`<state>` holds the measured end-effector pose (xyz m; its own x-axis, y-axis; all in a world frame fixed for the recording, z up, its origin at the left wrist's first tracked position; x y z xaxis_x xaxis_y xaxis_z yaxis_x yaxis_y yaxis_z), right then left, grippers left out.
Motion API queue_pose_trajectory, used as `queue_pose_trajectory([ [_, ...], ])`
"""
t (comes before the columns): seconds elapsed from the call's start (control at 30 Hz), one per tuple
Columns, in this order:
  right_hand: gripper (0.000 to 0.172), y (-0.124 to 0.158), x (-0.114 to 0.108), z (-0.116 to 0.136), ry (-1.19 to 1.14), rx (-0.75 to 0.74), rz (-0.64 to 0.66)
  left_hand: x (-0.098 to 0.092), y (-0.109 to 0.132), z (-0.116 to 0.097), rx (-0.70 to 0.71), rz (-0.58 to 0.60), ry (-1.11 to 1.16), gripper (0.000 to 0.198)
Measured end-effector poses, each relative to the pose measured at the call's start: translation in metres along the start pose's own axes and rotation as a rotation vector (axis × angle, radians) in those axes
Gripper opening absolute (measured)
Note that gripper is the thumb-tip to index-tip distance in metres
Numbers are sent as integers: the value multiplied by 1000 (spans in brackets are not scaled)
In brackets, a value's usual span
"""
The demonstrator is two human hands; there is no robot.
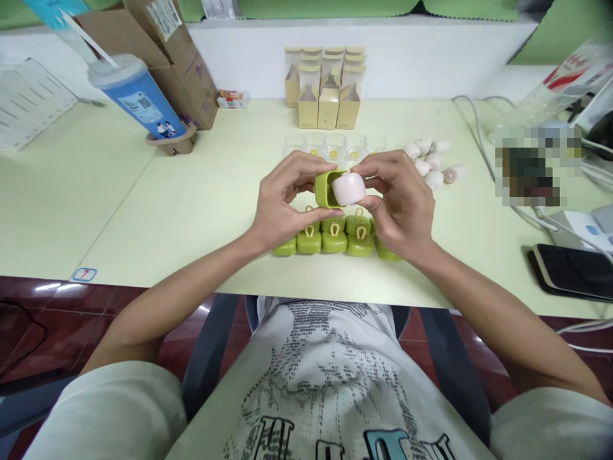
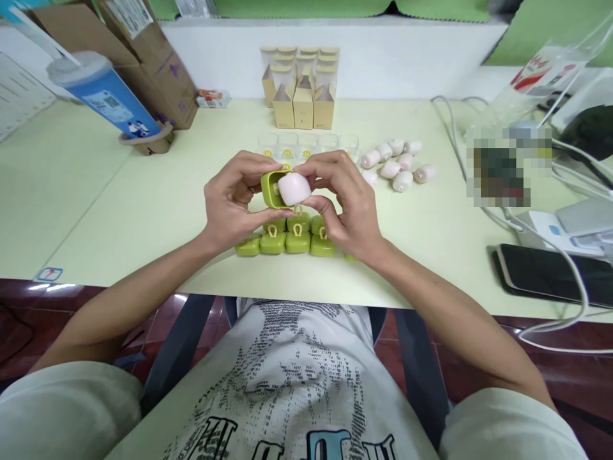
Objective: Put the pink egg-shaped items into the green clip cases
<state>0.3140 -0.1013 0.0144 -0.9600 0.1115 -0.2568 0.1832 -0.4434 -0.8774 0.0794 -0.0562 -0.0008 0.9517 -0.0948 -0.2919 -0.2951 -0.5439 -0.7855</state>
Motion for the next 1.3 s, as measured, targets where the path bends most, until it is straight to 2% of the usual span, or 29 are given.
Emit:
queue_pose_trajectory([
  [0.13,33,-2,-1,3,-2,40,40,0,-1,-2,7,9,18,78],
  [0.33,36,-1,1,0,-64,-1,8,-1,0,-2,-7,10,-3,81],
  [0.5,35,1,3,0,4,-5,13,0,3,0,33,10,18,83],
  [0.73,29,0,4,4,30,-38,35,0,4,0,8,28,-2,83],
  [1.0,47,8,4,-9,22,71,55,0,0,3,-17,59,29,83],
  [1.13,49,1,1,-3,102,-17,136,0,-3,8,-70,109,86,90],
  [1.23,45,-2,3,0,179,-119,211,-2,-5,11,-91,121,109,79],
  [1.3,41,-3,5,-2,182,-112,227,-2,-5,11,-111,123,126,74],
])
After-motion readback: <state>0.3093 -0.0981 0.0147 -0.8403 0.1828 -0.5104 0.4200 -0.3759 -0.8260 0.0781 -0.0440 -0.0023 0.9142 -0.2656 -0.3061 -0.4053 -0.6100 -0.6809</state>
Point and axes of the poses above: each hand's wrist, its own y-axis away from the middle knuckle, its own x-axis out of the palm, z = x × y, the point moved 2 cm from there along -y, towards the middle knuckle, and after that the axes turned 4 degrees about -y, right-handed, at the moved point
